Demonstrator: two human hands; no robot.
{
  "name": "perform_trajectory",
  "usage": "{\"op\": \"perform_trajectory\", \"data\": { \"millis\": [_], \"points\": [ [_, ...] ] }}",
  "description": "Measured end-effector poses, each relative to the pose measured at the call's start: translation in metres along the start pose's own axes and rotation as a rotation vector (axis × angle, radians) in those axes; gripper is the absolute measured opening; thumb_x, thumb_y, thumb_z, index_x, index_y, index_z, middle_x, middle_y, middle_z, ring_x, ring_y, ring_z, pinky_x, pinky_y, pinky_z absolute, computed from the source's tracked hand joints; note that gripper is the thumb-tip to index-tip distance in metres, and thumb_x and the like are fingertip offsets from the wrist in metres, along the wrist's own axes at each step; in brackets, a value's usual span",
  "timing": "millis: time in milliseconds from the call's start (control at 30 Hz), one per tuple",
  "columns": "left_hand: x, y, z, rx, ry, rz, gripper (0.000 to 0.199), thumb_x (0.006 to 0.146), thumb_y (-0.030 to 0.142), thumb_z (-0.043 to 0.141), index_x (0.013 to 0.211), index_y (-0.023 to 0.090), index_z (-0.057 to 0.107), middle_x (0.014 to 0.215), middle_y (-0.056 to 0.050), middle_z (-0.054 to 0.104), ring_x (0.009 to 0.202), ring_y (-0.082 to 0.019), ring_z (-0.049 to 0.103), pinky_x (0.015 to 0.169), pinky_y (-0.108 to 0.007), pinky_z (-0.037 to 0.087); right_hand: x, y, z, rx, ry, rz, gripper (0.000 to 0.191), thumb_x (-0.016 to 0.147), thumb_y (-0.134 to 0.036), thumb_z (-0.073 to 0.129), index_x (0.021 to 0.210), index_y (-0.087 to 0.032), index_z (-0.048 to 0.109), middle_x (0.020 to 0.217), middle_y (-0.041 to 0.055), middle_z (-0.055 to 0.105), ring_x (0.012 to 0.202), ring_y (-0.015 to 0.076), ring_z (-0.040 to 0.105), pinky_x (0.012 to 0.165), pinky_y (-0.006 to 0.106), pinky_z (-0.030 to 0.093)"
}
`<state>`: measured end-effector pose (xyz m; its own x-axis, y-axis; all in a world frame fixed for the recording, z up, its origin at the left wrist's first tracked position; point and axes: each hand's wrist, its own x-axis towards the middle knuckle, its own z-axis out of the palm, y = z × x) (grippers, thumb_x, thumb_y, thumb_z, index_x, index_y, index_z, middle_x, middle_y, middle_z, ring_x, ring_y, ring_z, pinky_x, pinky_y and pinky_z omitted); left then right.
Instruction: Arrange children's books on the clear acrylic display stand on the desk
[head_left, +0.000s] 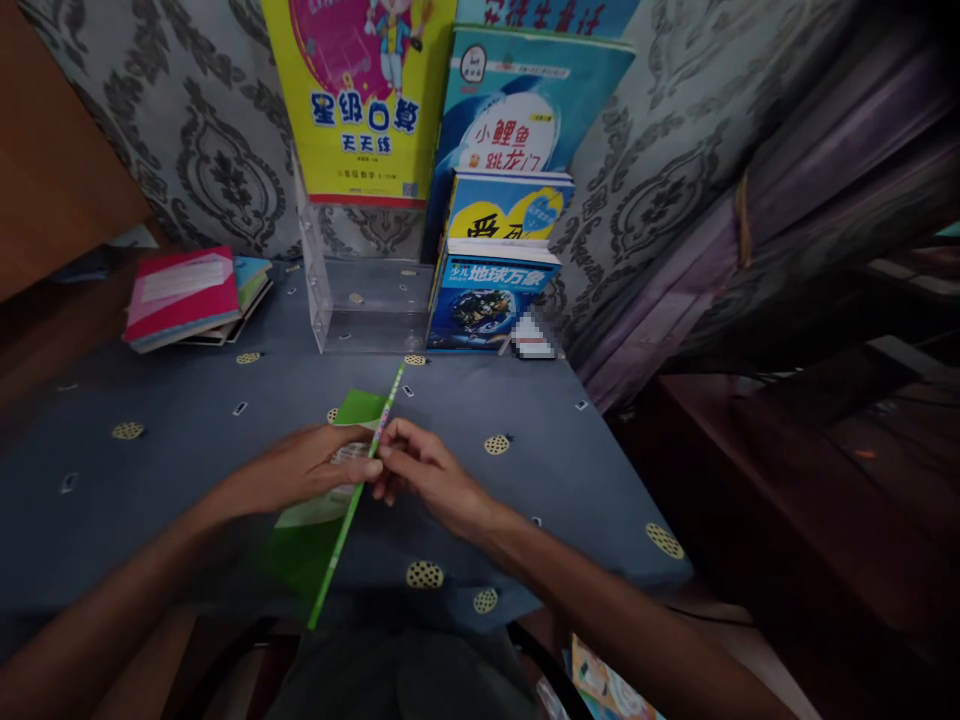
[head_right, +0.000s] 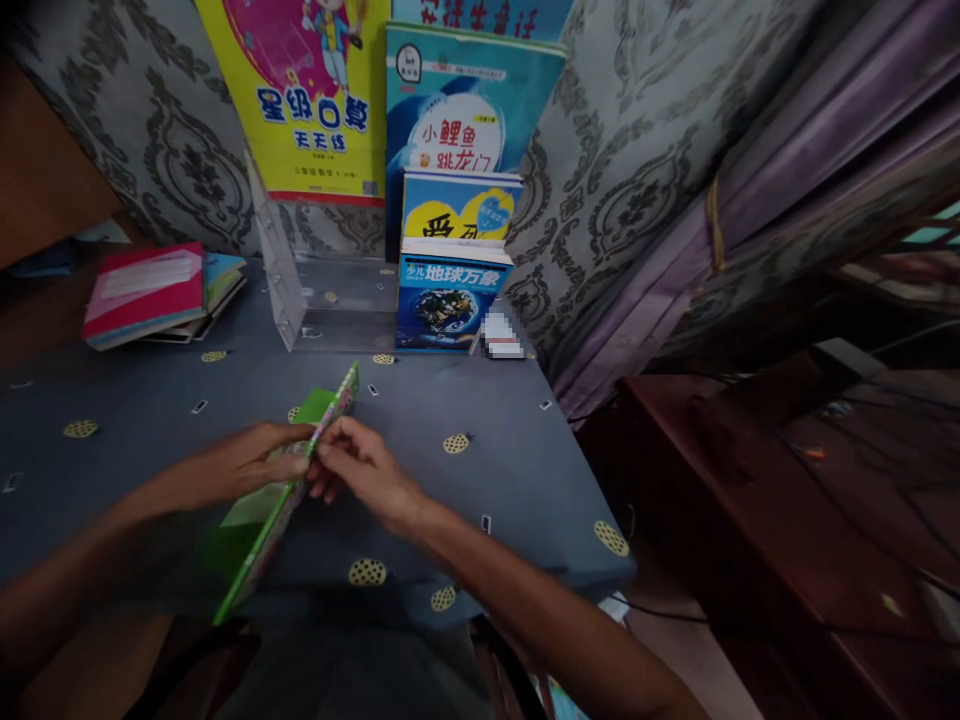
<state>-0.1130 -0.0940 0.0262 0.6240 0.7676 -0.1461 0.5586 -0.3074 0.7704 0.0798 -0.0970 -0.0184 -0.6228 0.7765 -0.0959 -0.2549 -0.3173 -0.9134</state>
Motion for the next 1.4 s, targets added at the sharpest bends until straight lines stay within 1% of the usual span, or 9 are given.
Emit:
{"op": "perform_trajectory", "data": {
  "millis": [167, 267, 367, 467, 767, 967, 1100, 1200, 1400],
  "points": [
    [-0.011, -0.006, -0.011, -0.306, 0.066, -0.126, 0.036, 0.088, 0.049, 0.059, 0.11, 0.024, 0.073, 0.093, -0.002, 0.076, 0.089, -0.023, 0.07, 0.073, -0.029, 0.056, 0.02, 0.006, 0.006, -0.183, -0.019, -0.156, 0.028, 0.083, -0.045, 0.069, 0.092, -0.024, 0.053, 0.076, -0.0048, 0.059, 0.067, 0.0114, 0.06, 0.065, 0.027, 0.051],
    [-0.02, -0.016, -0.012, -0.473, 0.178, -0.225, 0.041, 0.082, 0.048, 0.067, 0.115, 0.025, 0.072, 0.092, -0.004, 0.077, 0.081, -0.023, 0.071, 0.063, -0.029, 0.057, 0.035, 0.01, -0.007, -0.317, 0.158, -0.255, 0.028, 0.083, -0.036, 0.07, 0.103, -0.025, 0.054, 0.082, -0.0035, 0.06, 0.074, 0.0131, 0.06, 0.073, 0.03, 0.053],
    [-0.028, -0.018, -0.015, -0.679, 0.224, -0.293, 0.049, 0.079, 0.048, 0.071, 0.12, 0.022, 0.069, 0.093, -0.008, 0.077, 0.072, -0.023, 0.072, 0.061, -0.031, 0.058, 0.051, 0.014, -0.026, -0.327, 0.354, -0.261, 0.049, 0.074, -0.035, 0.078, 0.115, -0.025, 0.053, 0.103, 0.0025, 0.066, 0.095, 0.0172, 0.063, 0.087, 0.034, 0.054],
    [-0.03, -0.017, -0.018, -0.85, 0.31, -0.278, 0.055, 0.076, 0.044, 0.074, 0.125, 0.02, 0.065, 0.099, -0.01, 0.077, 0.079, -0.026, 0.074, 0.069, -0.036, 0.061, 0.058, 0.017, -0.036, -0.12, 0.33, -0.175, 0.07, 0.066, -0.046, 0.084, 0.124, -0.023, 0.051, 0.117, 0.0072, 0.068, 0.11, 0.0216, 0.064, 0.097, 0.039, 0.053],
    [-0.006, -0.044, 0.002, -0.976, 0.399, -0.198, 0.071, 0.073, 0.043, 0.077, 0.134, 0.02, 0.05, 0.11, -0.011, 0.075, 0.092, -0.027, 0.074, 0.077, -0.036, 0.06, 0.044, 0.003, -0.058, 0.131, 0.295, -0.121, 0.051, 0.06, -0.052, 0.088, 0.094, -0.02, 0.068, 0.098, 0.0064, 0.078, 0.095, 0.0269, 0.073, 0.085, 0.041, 0.059],
    [0.003, -0.071, 0.008, -0.64, 0.325, -0.321, 0.073, 0.079, 0.057, 0.068, 0.136, 0.021, 0.04, 0.086, -0.002, 0.071, 0.072, -0.019, 0.069, 0.059, -0.026, 0.052, 0.048, 0.004, -0.085, -0.04, 0.318, -0.059, 0.047, 0.058, -0.05, 0.089, 0.087, -0.018, 0.071, 0.088, 0.0046, 0.079, 0.083, 0.0232, 0.074, 0.083, 0.038, 0.059],
    [0.008, -0.077, -0.002, 0.046, 0.402, -0.349, 0.054, 0.092, 0.049, 0.047, 0.136, 0.018, 0.045, 0.073, 0.0, 0.063, 0.068, -0.021, 0.065, 0.064, -0.033, 0.051, 0.059, 0.006, -0.099, -0.167, 0.302, -0.025, 0.049, 0.056, -0.054, 0.087, 0.082, -0.016, 0.07, 0.08, 0.0047, 0.078, 0.075, 0.0229, 0.073, 0.074, 0.036, 0.058],
    [0.019, -0.078, -0.006, 0.44, 0.466, -0.292, 0.038, 0.095, 0.036, 0.041, 0.125, 0.019, 0.057, 0.09, -0.006, 0.069, 0.089, -0.026, 0.066, 0.083, -0.04, 0.051, 0.066, 0.006, -0.107, -0.304, 0.287, -0.049, 0.047, 0.059, -0.055, 0.084, 0.081, -0.016, 0.07, 0.077, 0.0052, 0.076, 0.073, 0.0232, 0.072, 0.07, 0.036, 0.058],
    [0.041, -0.093, 0.003, 0.642, 0.507, -0.099, 0.033, 0.096, 0.025, 0.039, 0.124, 0.017, 0.054, 0.126, -0.015, 0.064, 0.117, -0.03, 0.059, 0.099, -0.049, 0.047, 0.06, -0.004, -0.115, -1.017, 0.5, -0.117, 0.027, 0.084, -0.037, 0.066, 0.1, -0.015, 0.069, 0.082, 0.0084, 0.073, 0.077, 0.0264, 0.07, 0.075, 0.042, 0.057]
  ]
}}
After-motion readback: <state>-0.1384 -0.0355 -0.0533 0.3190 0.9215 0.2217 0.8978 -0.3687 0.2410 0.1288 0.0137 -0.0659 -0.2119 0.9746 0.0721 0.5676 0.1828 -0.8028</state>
